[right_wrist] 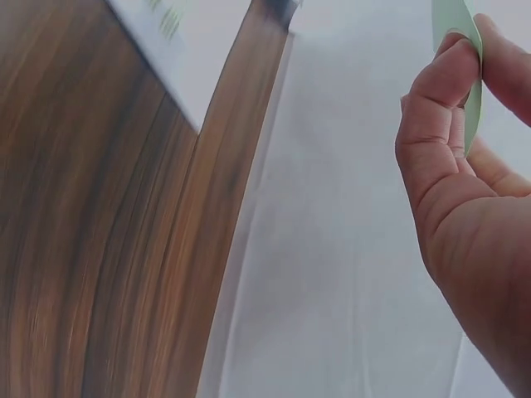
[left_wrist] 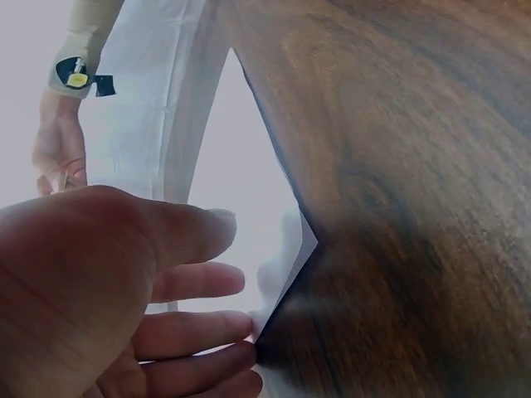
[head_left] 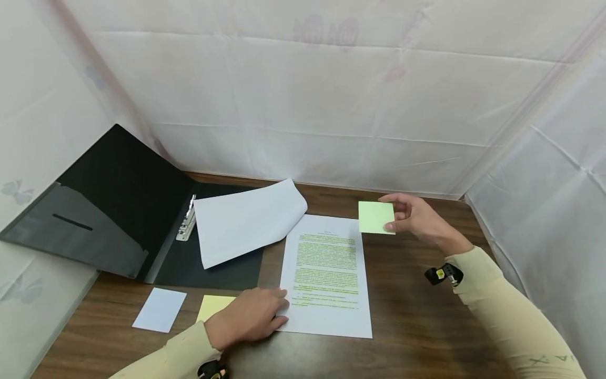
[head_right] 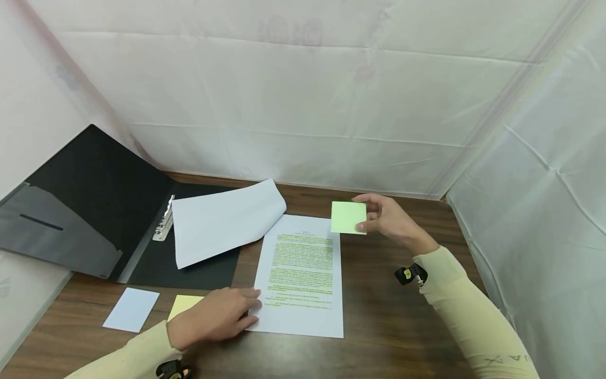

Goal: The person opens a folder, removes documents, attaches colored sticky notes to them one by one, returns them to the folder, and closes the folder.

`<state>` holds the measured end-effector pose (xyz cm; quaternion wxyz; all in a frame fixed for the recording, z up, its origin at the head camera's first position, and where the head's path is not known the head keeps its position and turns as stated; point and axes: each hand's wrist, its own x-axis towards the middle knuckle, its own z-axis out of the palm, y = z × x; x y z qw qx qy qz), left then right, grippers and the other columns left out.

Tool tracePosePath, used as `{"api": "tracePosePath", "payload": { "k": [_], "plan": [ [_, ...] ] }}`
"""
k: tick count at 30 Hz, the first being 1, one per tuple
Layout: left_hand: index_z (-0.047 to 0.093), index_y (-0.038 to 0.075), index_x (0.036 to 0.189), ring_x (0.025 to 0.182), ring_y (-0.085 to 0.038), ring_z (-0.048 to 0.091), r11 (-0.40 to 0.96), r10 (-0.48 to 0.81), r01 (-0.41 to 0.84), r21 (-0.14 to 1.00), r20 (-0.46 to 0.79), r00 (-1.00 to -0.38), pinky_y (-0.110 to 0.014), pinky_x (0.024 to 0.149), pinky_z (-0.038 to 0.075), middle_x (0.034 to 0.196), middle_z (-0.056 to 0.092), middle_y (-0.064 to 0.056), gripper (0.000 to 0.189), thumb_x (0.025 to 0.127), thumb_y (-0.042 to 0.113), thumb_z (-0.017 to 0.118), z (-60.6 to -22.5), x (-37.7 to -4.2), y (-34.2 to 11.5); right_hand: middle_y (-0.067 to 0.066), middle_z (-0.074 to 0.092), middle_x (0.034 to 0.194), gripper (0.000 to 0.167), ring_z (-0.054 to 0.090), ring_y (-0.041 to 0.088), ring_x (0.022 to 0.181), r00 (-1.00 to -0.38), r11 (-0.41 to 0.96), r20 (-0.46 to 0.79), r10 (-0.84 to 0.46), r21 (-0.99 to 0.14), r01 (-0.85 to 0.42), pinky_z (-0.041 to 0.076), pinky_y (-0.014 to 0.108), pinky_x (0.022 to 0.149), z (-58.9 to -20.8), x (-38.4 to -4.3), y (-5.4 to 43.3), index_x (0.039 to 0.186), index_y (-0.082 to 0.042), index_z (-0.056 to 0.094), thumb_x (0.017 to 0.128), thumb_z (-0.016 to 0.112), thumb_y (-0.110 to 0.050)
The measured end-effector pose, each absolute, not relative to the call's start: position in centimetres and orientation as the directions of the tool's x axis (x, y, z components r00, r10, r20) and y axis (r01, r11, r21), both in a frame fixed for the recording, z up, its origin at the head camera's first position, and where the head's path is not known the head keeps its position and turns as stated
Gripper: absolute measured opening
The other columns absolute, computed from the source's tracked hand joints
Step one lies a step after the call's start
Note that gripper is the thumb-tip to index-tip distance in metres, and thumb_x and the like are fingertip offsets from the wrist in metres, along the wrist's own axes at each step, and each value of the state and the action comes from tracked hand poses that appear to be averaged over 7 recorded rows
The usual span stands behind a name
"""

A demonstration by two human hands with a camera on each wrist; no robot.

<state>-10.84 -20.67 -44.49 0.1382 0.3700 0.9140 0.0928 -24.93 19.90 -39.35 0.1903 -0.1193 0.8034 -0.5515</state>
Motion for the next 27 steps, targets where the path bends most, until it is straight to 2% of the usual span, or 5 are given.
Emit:
{"api": "tracePosePath", "payload": {
  "k": [12,17,20,24,27],
  "plan": [
    [0.065,0.017,0.079,0.06,-0.008,0.047,0.743,0.656,0.612,0.27,-0.112,-0.747,-0.029,0.054,0.043,0.073,0.057,0.007,0.023,0.098,0.028,0.069,-44.1,-12.2,-20.0,0.023,0.07,0.127,0.075,0.076,0.018,0.093,-0.844,0.277,-0.182,-0.505,-0.96,0.041,0.061,0.03,0.079,-38.7,-22.6,15.2,0.151,-0.002,0.046,0.084,0.077,0.01],
    [0.075,0.007,0.109,0.07,-0.013,0.064,0.75,0.606,0.534,0.39,-0.08,-0.792,-0.031,0.064,0.053,0.081,0.072,-0.002,0.026,0.101,0.03,0.067,-43.7,-13.1,-19.3,0.024,0.073,0.123,0.077,0.076,0.018,0.094,-0.83,0.246,-0.177,-0.528,-0.968,0.05,0.06,0.03,0.08,-38.6,-21.5,13.3,0.152,-0.001,0.043,0.084,0.077,0.01],
    [0.068,0.001,0.134,0.099,-0.021,0.076,0.701,0.547,0.392,0.595,-0.097,-0.831,-0.038,0.085,0.062,0.113,0.079,-0.014,0.044,0.106,0.035,0.06,-43.2,-14.0,-18.4,0.024,0.073,0.121,0.076,0.076,0.018,0.092,-0.83,0.23,-0.156,-0.535,-0.973,0.034,0.06,0.03,0.08,-38.7,-21.1,12.4,0.152,0.0,0.044,0.084,0.076,0.01],
    [0.056,-0.001,0.147,0.129,-0.03,0.067,0.443,0.477,0.047,0.895,-0.191,-0.858,-0.043,0.103,0.057,0.145,0.064,-0.017,0.052,0.111,0.036,0.049,-42.1,-15.5,-17.0,0.024,0.071,0.12,0.075,0.074,0.014,0.085,-0.836,0.244,-0.148,-0.529,-0.97,0.017,0.057,0.027,0.074,-38.9,-20.8,11.5,0.151,0.002,0.044,0.085,0.076,0.009],
    [0.051,-0.004,0.15,0.133,-0.034,0.064,0.172,0.456,-0.199,0.965,-0.257,-0.852,-0.041,0.104,0.056,0.146,0.062,-0.022,0.052,0.113,0.033,0.045,-41.6,-16.4,-16.0,0.024,0.066,0.125,0.074,0.07,0.012,0.077,-0.838,0.256,-0.151,-0.524,-0.967,0.014,0.053,0.024,0.07,-39.1,-20.6,11.0,0.151,0.003,0.045,0.084,0.077,0.009]
  ]
}}
